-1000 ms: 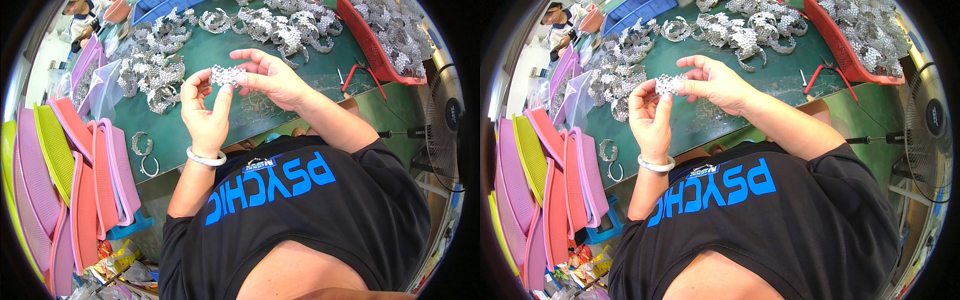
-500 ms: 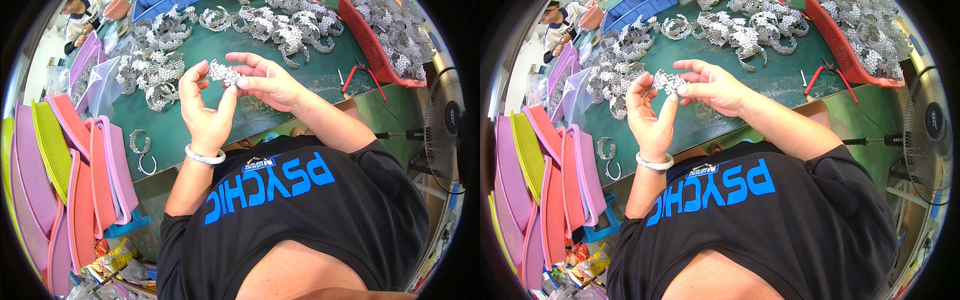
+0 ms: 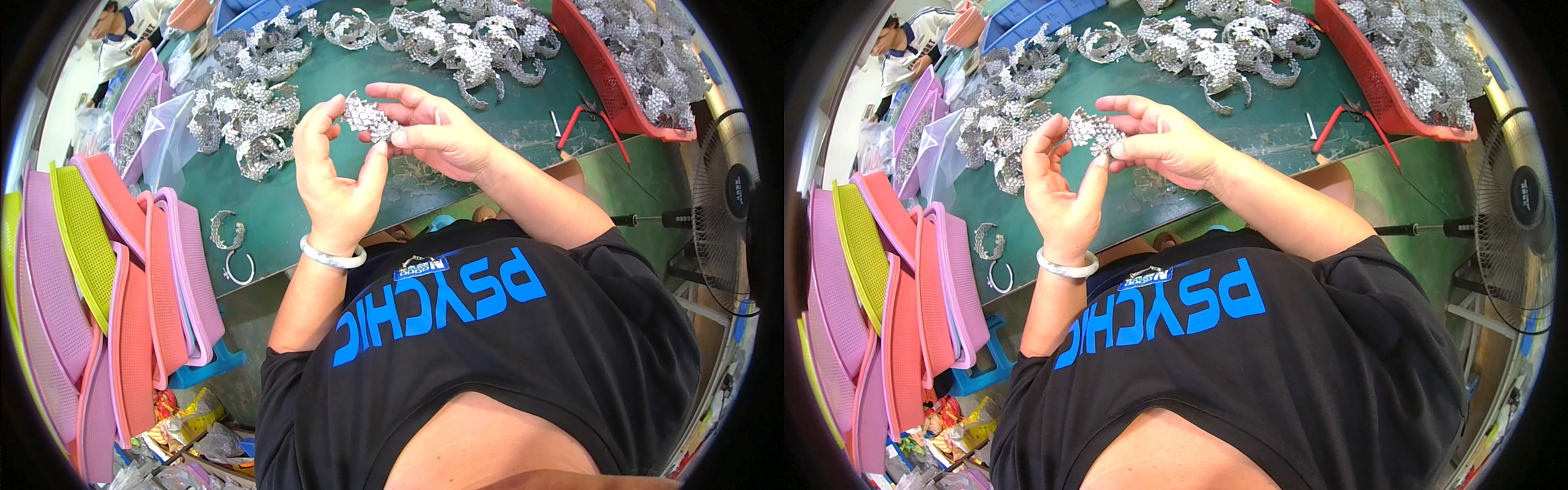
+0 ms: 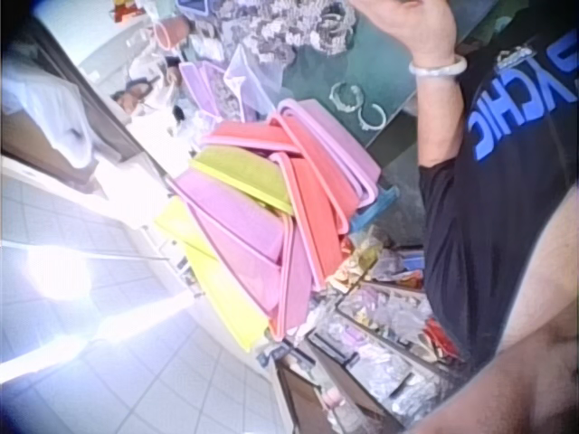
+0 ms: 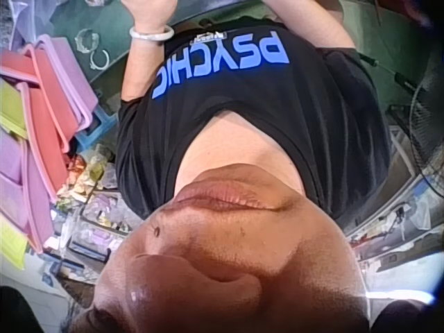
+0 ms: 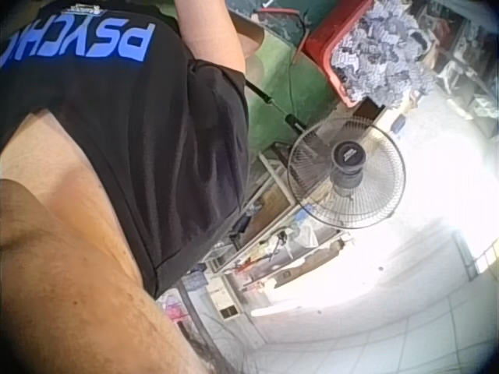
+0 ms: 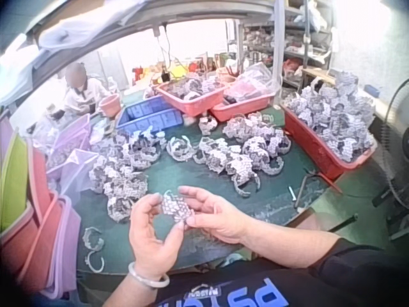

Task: The person picks up small circular metal lattice pieces, joins them together by hand, and places the assembled components into a pink tray on a production table.

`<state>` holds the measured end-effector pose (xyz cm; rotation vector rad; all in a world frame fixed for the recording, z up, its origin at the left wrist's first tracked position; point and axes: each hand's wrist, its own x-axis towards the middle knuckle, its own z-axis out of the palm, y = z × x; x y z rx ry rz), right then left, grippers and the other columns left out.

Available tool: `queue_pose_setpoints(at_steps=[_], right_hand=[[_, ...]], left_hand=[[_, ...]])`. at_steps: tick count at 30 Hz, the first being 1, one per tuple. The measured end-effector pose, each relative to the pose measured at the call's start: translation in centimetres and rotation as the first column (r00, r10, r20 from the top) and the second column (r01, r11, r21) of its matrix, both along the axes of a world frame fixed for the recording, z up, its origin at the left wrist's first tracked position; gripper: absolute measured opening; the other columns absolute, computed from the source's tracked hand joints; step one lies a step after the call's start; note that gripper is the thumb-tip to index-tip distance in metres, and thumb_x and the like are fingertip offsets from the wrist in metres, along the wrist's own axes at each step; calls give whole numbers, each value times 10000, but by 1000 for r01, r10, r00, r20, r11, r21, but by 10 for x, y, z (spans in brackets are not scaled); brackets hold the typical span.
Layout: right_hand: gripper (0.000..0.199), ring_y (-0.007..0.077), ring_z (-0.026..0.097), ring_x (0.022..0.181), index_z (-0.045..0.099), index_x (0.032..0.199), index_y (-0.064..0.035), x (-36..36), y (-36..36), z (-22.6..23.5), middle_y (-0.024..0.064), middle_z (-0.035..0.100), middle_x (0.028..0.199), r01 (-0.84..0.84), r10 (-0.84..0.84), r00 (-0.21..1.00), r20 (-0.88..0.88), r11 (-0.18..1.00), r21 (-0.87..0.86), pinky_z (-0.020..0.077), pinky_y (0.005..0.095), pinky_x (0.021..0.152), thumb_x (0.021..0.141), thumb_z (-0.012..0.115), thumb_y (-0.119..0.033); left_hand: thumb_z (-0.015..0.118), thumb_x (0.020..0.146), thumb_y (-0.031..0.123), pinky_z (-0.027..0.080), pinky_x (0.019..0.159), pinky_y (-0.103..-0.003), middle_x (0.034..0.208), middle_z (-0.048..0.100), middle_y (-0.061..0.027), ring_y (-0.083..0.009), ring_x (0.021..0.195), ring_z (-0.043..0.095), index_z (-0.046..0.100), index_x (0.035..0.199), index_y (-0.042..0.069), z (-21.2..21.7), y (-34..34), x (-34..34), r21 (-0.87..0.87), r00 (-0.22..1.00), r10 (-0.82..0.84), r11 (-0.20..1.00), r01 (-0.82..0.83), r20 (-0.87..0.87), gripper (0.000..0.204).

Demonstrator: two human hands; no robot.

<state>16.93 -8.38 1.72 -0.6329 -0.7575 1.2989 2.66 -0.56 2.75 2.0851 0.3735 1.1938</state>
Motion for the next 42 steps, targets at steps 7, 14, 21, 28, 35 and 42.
queue_pose_setpoints(at_steps=[7, 14, 21, 28, 35, 42], right_hand=[[596, 185, 533, 1018, 282, 1320, -18, 1, -1, -1, 119, 482, 1201, -17, 17, 1000, 9, 1000, 21, 456, 323, 839, 790, 554, -19], [668, 223, 486, 1115, 265, 1346, -40, 2, 0, -2, 118, 444, 1255, -52, 49, 998, 38, 994, 96, 392, 350, 932, 761, 588, -53], [678, 227, 485, 1114, 273, 1346, -35, 2, 0, 0, 126, 434, 1266, -62, 56, 997, 46, 990, 128, 382, 349, 943, 749, 593, -52], [654, 197, 501, 1085, 274, 1342, -29, 1, -3, 2, 110, 471, 1233, -50, 46, 996, 75, 998, 49, 432, 326, 867, 787, 610, -111], [609, 149, 515, 1027, 297, 1330, -37, 1, -4, 0, 91, 493, 1205, 2, -2, 995, 101, 1000, 1, 452, 303, 805, 806, 598, -105], [576, 140, 535, 960, 336, 1304, -44, 1, -4, -1, 84, 521, 1130, 68, -66, 985, 158, 998, -6, 456, 283, 753, 803, 615, -102]], left_hand=[[650, 676, -41, 388, 888, -314, 1164, 477, -99, -189, 1063, 478, 421, 1201, -4, 2, -1, -1, 62, 1000, 9, 998, -9, 1, 574], [668, 639, -36, 406, 847, -321, 1147, 489, -127, -209, 1026, 492, 419, 1200, -1, 7, -3, -2, 309, 999, 48, 950, -46, 2, 615], [670, 638, -40, 404, 848, -318, 1143, 493, -135, -217, 1016, 498, 402, 1218, -7, 7, -3, -2, 352, 999, 40, 935, -46, 24, 640], [651, 700, -35, 388, 867, -303, 1148, 480, -120, -186, 1059, 474, 394, 1230, -7, 3, -3, -3, 17, 999, -13, 1000, 13, 51, 590], [682, 693, 33, 414, 819, -291, 1097, 496, -110, -173, 1001, 494, 440, 1179, -24, 2, -1, -1, -234, 991, -24, 971, 54, 129, 546], [542, 805, -21, 394, 863, -284, 1124, 480, -117, -164, 1034, 468, 402, 1202, -15, -1, 1, -2, -422, 967, -121, 882, 208, 224, 421]])
